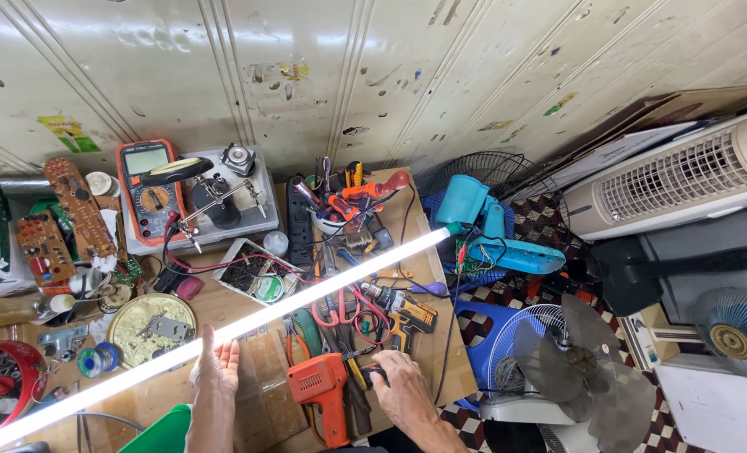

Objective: Repairing or testing a fluorescent tube light fixture on a workbench.

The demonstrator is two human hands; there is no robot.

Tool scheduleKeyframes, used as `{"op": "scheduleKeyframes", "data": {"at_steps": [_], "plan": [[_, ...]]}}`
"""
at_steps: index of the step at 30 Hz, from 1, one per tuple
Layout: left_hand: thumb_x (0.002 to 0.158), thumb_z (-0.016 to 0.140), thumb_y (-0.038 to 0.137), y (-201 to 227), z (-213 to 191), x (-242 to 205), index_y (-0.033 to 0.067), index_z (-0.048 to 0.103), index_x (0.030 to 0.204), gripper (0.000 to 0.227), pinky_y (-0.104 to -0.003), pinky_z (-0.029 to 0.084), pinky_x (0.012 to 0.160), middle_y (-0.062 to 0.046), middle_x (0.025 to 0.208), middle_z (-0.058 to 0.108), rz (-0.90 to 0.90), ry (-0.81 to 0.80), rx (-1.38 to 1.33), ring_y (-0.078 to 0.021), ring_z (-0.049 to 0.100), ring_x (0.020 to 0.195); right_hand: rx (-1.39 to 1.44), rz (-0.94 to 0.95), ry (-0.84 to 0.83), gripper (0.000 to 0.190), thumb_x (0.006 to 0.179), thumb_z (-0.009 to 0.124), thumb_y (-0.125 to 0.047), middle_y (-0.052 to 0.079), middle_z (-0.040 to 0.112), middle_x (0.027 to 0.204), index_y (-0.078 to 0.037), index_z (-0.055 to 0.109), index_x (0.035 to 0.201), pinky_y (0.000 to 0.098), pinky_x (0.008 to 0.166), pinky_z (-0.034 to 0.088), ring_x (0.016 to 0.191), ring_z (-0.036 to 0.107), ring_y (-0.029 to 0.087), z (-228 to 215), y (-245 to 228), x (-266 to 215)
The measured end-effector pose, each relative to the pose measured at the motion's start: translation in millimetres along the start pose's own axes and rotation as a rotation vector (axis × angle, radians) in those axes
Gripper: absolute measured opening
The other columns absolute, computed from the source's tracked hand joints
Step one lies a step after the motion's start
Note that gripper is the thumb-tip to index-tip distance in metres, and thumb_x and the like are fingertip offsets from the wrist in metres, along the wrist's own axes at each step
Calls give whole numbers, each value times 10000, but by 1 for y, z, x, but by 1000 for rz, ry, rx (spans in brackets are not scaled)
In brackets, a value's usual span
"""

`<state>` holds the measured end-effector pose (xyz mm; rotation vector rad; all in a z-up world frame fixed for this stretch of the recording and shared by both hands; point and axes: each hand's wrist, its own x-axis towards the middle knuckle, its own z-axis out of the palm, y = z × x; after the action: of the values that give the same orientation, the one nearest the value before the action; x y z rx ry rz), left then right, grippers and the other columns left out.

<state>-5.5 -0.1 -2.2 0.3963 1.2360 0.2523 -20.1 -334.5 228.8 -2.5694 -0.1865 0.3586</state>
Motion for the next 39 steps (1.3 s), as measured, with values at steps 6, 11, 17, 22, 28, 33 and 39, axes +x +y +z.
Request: {"op": "scheduleKeyframes", "data": {"at_steps": [6,11,17,22,28,33,39], "plan": [[782,893,335,-3,1,12,-44,483,1360,803,-391,550,1035,-163,1272,563,-15,2,11,-286,617,1186,2,-48,30,294,850,705,-141,149,694,1143,-14,673,1112,437,971,465,1119,620,344,2,-3,4],[763,900,381,-32,-8,48,68,514,1166,640,-363,582,877,-50,1016,546,18,4,-50,-198,599,899,-37,-62,11,293,844,710,-206,121,725,1127,-75,714,1106,411,968,496,1111,651,316,19,14,7],[745,893,401,-23,4,16,167,558,892,434,-247,491,528,46,708,525,84,-2,-47,-75,515,552,-89,-96,-67,355,827,721,-260,112,724,1188,-112,723,1149,401,1001,514,1162,664,294,73,63,20],[748,903,441,-17,8,-1,165,463,795,522,-215,305,400,61,620,456,140,-65,-41,-49,390,457,-125,-244,-128,385,799,733,-270,122,713,1210,-113,725,1150,409,1008,504,1179,654,306,99,60,37],[735,931,420,-18,12,-8,130,466,804,553,-220,257,379,32,619,493,169,-36,-57,-46,385,443,-148,-258,-221,379,839,715,-274,108,712,1225,-122,711,1186,401,1028,509,1188,653,295,105,23,60],[717,939,394,-9,18,-20,61,543,938,563,-217,412,423,-6,705,590,119,83,-16,-66,525,515,-216,-262,-247,402,840,722,-298,74,700,1278,-158,707,1216,399,1063,493,1248,634,264,126,35,82],[712,955,385,-10,16,-19,28,520,943,608,-226,339,397,-25,706,559,115,30,-58,-75,472,502,-242,-270,-280,434,832,729,-335,59,686,1309,-180,702,1237,389,1079,496,1268,629,258,140,48,91]]}}
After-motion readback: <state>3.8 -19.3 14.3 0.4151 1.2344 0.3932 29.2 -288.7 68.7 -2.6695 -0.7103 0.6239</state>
